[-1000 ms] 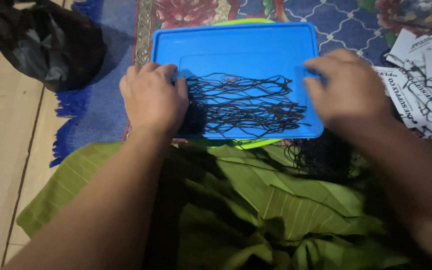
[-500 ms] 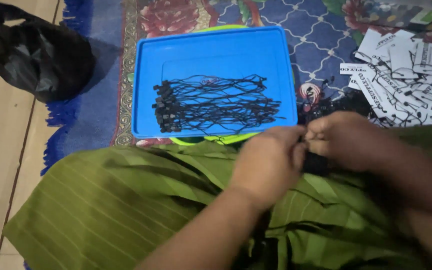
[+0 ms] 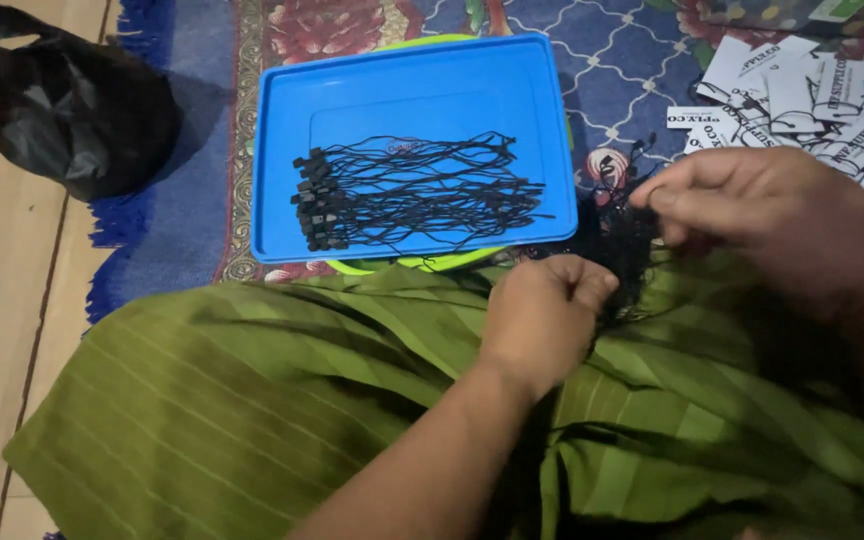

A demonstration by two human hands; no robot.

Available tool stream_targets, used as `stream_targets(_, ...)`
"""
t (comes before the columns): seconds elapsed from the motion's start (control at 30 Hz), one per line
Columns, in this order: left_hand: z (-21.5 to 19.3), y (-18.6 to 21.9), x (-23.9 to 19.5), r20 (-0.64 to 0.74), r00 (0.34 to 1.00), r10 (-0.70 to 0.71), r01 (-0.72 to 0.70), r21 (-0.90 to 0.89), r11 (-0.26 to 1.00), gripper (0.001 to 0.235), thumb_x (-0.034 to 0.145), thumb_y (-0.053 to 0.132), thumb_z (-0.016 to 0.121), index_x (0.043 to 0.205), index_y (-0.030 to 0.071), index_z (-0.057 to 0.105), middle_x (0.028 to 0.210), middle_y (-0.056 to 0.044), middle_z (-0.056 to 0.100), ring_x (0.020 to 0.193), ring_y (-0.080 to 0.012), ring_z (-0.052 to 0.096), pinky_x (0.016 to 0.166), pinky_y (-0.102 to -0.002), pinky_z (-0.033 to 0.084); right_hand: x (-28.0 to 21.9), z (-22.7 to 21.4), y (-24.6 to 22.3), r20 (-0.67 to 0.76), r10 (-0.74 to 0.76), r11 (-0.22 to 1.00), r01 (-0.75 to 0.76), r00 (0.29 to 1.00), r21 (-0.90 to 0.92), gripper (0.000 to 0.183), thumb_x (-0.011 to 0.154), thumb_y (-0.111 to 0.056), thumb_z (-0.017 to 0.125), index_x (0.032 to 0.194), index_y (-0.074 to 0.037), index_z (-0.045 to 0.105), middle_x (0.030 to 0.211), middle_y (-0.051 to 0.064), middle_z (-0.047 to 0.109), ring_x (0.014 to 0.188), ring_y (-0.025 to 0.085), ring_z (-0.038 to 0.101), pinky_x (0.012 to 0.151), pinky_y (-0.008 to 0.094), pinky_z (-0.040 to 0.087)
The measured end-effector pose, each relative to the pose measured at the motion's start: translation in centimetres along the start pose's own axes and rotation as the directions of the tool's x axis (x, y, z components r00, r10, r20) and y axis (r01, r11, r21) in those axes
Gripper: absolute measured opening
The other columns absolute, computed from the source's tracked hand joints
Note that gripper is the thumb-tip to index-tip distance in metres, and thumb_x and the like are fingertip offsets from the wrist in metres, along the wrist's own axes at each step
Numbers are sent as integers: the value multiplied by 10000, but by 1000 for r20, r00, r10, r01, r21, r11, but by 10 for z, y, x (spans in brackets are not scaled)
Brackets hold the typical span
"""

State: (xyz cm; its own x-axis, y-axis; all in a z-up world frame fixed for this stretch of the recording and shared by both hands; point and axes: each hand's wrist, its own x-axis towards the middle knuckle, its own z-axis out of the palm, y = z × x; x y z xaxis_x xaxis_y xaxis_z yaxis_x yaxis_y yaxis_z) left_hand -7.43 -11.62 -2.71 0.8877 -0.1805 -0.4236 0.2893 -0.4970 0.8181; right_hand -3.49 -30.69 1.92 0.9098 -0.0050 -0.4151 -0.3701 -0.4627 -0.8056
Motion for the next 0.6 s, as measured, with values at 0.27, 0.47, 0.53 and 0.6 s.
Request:
stream_targets(0.27, 7, -8, -3, -259, 947, 191, -184, 53, 982, 247, 868, 196, 607, 1092, 137, 692, 1003, -73, 754, 843, -284, 704, 793, -377, 568, 0, -2, -3, -10, 51, 986, -52, 999, -160, 262, 987, -68, 644, 1160, -2, 830, 793, 217, 755, 581, 253, 501, 546, 322, 329)
stream_targets(0.47, 6, 21, -13, 21, 986, 163, -162, -38, 986, 647, 802, 232, 717, 1407, 70, 555, 1151, -122, 733, 986, -245, 720, 887, -331, 555, -3, 2, -4, 273, 184, 978, -147, 944, -150, 317, 885, -2, 675, 1074, 100, 908, 879, 292, 934, 743, 351, 795, 753, 427, 615)
stream_targets(0.53, 8, 21, -12, 118, 993, 19, -5, -115, 993, 442, 873, 237, 683, 1302, 130, 670, 1024, -60, 759, 859, -177, 724, 794, -298, 589, -9, 4, -15, 274, 185, 981, -160, 944, -110, 302, 883, 20, 670, 996, 135, 926, 885, 303, 957, 769, 364, 826, 794, 432, 632)
stream_targets(0.6, 12, 11, -8, 62, 998, -5, 19, -233, 972, 237, 998, 245, 606, 1000, 86, 782, 705, 0, 680, 559, -116, 524, 565, -265, 474, -16, 3, -29, 67, 266, 947, -248, 962, -205, 332, 924, -78, 696, 1206, 23, 839, 883, 275, 817, 773, 346, 696, 759, 424, 516)
